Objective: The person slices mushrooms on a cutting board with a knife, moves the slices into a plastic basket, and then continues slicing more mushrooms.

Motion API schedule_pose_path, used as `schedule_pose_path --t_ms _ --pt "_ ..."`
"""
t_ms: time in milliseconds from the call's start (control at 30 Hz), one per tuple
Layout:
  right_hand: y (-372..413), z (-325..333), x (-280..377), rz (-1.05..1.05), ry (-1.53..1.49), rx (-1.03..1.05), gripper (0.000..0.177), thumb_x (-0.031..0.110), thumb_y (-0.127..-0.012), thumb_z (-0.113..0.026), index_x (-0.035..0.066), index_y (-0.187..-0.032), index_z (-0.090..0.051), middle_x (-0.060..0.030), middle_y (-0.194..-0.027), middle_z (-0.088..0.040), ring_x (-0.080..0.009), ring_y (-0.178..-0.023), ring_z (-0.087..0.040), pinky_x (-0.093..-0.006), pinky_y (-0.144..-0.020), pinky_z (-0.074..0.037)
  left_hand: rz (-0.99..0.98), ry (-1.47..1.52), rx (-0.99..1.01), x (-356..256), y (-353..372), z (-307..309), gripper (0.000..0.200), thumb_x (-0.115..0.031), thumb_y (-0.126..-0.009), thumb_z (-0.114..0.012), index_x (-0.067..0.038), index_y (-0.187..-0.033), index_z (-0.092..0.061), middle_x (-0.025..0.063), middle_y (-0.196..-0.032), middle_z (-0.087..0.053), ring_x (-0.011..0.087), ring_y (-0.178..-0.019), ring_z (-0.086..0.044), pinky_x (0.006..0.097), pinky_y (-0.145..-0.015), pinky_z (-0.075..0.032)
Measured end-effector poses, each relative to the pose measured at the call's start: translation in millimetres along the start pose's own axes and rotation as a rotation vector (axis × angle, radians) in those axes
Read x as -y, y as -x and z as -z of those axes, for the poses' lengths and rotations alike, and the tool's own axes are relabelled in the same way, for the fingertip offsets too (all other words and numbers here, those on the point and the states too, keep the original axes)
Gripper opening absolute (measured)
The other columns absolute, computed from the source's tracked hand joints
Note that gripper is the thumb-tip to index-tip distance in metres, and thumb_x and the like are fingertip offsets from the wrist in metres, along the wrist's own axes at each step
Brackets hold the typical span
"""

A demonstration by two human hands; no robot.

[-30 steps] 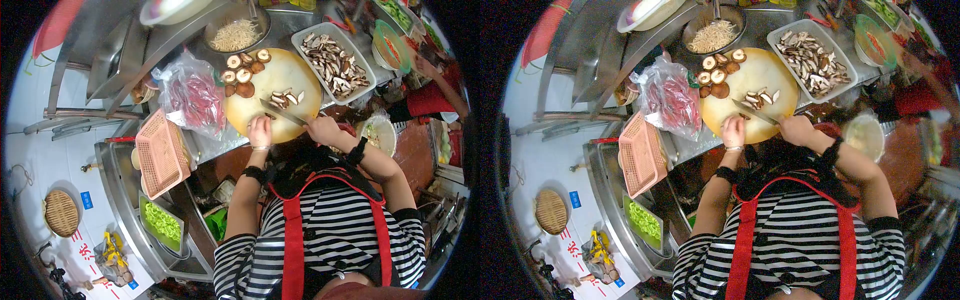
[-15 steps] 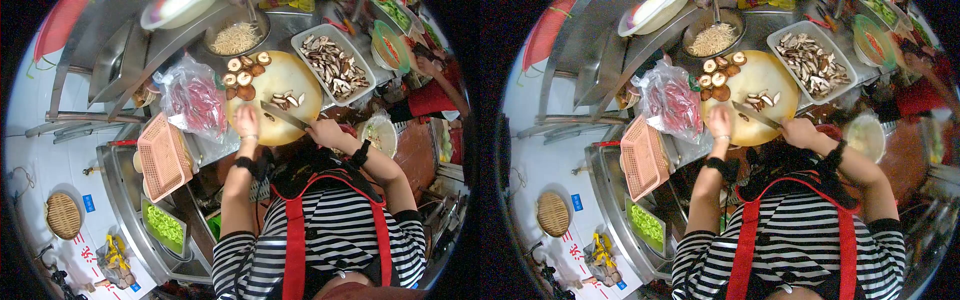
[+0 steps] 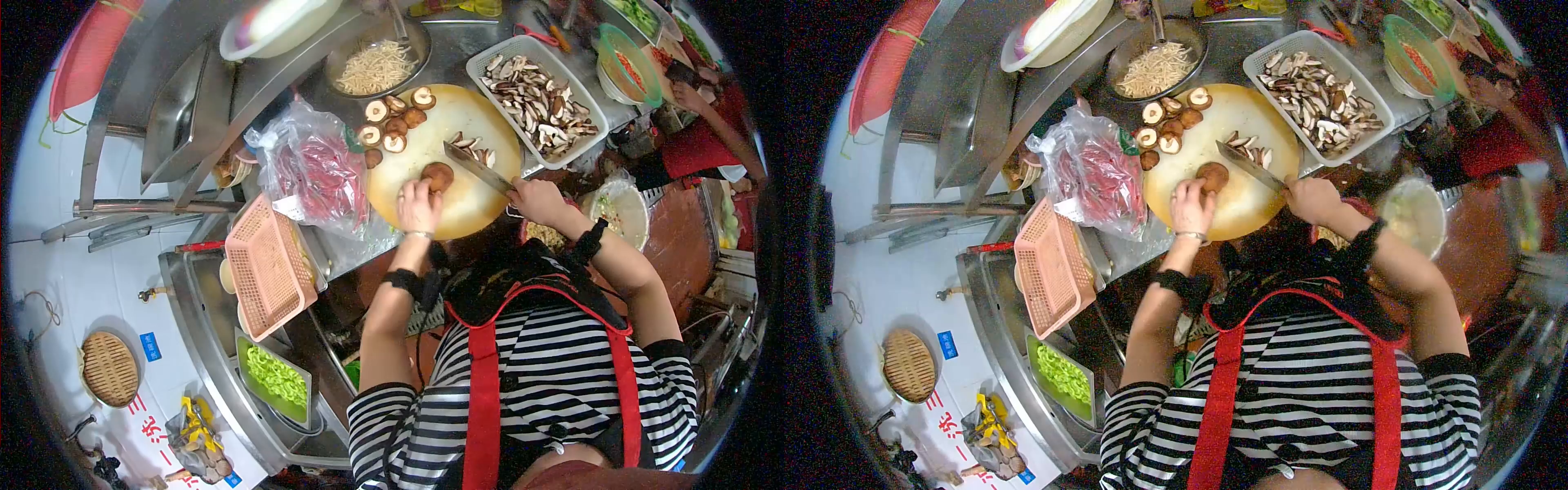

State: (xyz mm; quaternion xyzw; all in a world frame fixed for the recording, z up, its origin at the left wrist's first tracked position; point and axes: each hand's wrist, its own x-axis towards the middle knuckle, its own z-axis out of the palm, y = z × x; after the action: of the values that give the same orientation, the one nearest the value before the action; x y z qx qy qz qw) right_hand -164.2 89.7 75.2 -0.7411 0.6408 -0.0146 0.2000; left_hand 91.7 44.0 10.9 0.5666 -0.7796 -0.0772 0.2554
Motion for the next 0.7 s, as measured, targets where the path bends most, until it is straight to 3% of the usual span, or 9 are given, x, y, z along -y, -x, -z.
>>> schedule_pose_path --t_ms 133,267,467,567,700 --pt "2.9 11.9 17.3 0.004 0.001 -0.034 0.022 0.023 -0.083 -0.048 0.003 -0.091 -0.053 -0.0191 -0.068 -0.062 -0.035 -0.064 -0.062 -0.0455 -0.056 -0.049 0.006 0.179 -0.147 -12.1 5.1 -12.8 0.033 -0.016 -0.071 -0.065 -0.005 -0.101 -0.055 0.0158 -0.11 -0.054 0.0342 -0.103 -0.05 0.041 -0.089 -0.041" --pt "-5.0 -15.4 17.9 0.068 0.058 0.048 0.019 0.018 -0.081 -0.047 0.002 -0.091 -0.051 -0.0175 -0.067 -0.062 -0.0338 -0.061 -0.062 -0.0444 -0.053 -0.049 0.026 0.212 -0.088 -9.8 6.3 -16.3 0.033 -0.014 -0.071 -0.065 -0.003 -0.1 -0.055 0.0169 -0.113 -0.053 0.0344 -0.105 -0.05 0.0407 -0.09 -0.04" --pt "0.5 -4.5 15.5 0.098 0.054 -0.007 0.019 0.019 -0.082 -0.046 0.002 -0.09 -0.05 -0.0162 -0.065 -0.062 -0.0319 -0.059 -0.063 -0.0434 -0.051 -0.049 -0.02 0.195 -0.144 -20.4 22.4 -17.7 0.033 -0.015 -0.072 -0.065 -0.004 -0.101 -0.055 0.0157 -0.112 -0.052 0.0336 -0.104 -0.049 0.0409 -0.089 -0.04" --pt "-3.7 -30.3 8.8 0.116 0.086 -0.008 0.02 0.021 -0.083 -0.046 0.003 -0.09 -0.051 -0.0154 -0.063 -0.061 -0.0318 -0.057 -0.062 -0.0432 -0.05 -0.048 0.006 0.195 -0.153 -22.8 21.9 -18.9 0.032 -0.016 -0.073 -0.065 -0.004 -0.101 -0.056 0.0147 -0.109 -0.052 0.0334 -0.103 -0.049 0.0415 -0.088 -0.039" --pt "-2.8 -2.6 10.3 0.159 0.115 -0.01 0.021 0.023 -0.083 -0.047 0.003 -0.089 -0.051 -0.0147 -0.06 -0.06 -0.0312 -0.055 -0.061 -0.0435 -0.049 -0.048 0.011 0.188 -0.174 -21.3 26.9 -20.8 0.029 -0.017 -0.074 -0.065 -0.004 -0.099 -0.057 0.0142 -0.107 -0.052 0.0333 -0.101 -0.049 0.0424 -0.088 -0.039"
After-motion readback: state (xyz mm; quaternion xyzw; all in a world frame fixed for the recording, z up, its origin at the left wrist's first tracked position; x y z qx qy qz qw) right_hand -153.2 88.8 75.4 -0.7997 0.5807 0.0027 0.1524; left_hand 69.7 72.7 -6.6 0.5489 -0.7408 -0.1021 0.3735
